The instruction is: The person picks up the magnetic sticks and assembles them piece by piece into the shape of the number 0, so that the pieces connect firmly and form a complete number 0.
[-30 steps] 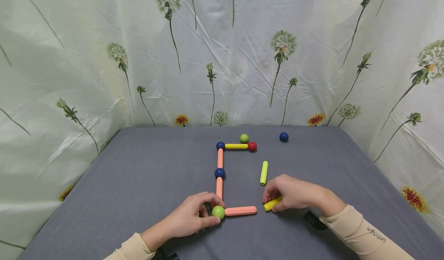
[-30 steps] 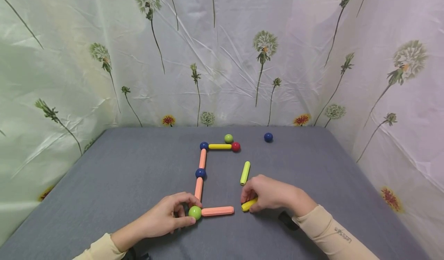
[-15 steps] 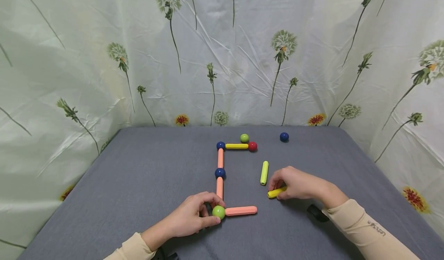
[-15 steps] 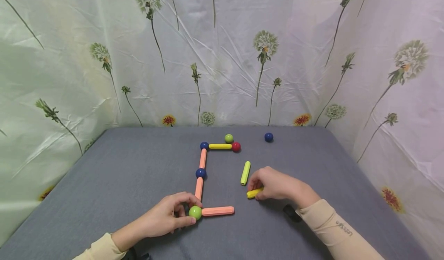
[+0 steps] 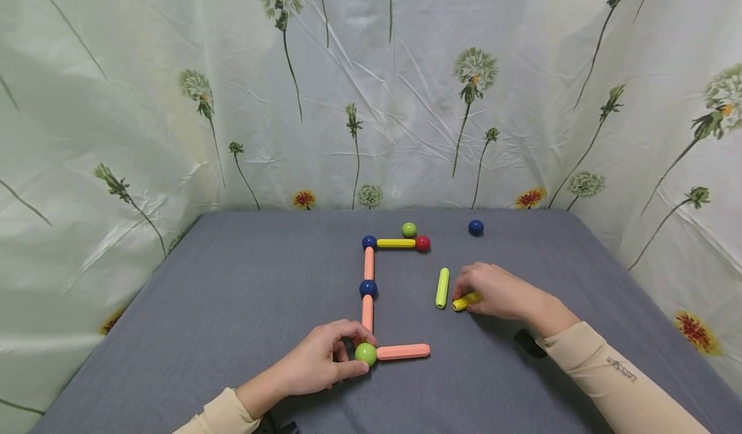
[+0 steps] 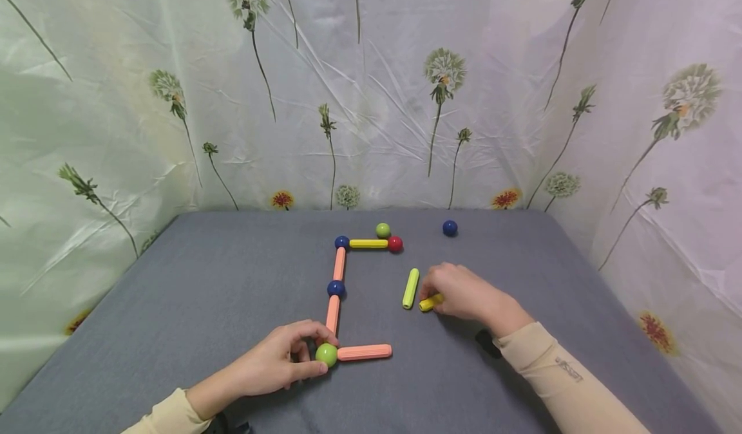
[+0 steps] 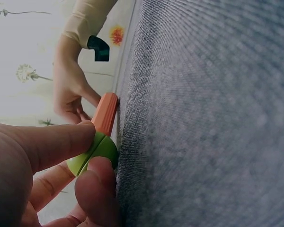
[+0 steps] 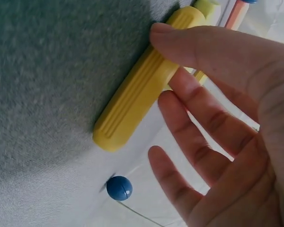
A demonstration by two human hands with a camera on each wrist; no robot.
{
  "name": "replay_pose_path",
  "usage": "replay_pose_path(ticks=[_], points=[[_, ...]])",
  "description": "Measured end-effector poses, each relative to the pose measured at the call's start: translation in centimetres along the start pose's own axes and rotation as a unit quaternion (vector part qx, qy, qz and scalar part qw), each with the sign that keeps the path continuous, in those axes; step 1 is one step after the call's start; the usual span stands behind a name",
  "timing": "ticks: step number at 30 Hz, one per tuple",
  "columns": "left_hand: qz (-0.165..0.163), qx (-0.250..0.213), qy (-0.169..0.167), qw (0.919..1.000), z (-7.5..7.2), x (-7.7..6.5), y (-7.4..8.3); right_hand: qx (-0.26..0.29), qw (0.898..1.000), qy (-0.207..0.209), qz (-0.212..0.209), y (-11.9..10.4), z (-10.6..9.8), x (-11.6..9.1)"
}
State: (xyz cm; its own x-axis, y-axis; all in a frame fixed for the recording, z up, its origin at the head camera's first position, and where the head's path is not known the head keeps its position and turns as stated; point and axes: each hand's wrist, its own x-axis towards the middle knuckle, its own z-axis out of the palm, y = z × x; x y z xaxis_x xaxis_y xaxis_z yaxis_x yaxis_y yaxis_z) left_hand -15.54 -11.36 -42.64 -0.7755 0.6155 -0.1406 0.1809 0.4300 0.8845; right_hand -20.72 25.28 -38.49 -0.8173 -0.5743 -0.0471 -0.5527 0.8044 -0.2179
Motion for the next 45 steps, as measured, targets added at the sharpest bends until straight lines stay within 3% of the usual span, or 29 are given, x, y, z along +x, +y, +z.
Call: replay_pose_path(ticks=[11, 18, 33, 40, 45], points=[[0.014, -0.011, -0.006, 0.9998, 0.0, -0.2, 0.0, -0.017, 0.999, 0.026, -0.016, 0.6, 0.0, 0.9], [0.009, -0.009, -0.004, 0.9999, 0.1, -0.1, -0.1, -0.037, 0.999, -0.001, 0.006, 0.9, -0.2, 1.6], [0.005, -0.009, -0.004, 0.9999, 0.0, -0.1, -0.1, -0.059, 0.997, -0.005, 0.056, 2.6, -0.9, 1.7], [0.006, -0.011, -0.006, 0.9999, -0.1, -0.1, -0.1, -0.022, 0.997, -0.013, 0.068, 3.0, -1.6, 1.8], [0.011, -0.014, -0.008, 0.9998, -0.1, -0.1, -0.3, 0.011, 0.996, -0.028, 0.086, 2.7, -2.9, 3.1]])
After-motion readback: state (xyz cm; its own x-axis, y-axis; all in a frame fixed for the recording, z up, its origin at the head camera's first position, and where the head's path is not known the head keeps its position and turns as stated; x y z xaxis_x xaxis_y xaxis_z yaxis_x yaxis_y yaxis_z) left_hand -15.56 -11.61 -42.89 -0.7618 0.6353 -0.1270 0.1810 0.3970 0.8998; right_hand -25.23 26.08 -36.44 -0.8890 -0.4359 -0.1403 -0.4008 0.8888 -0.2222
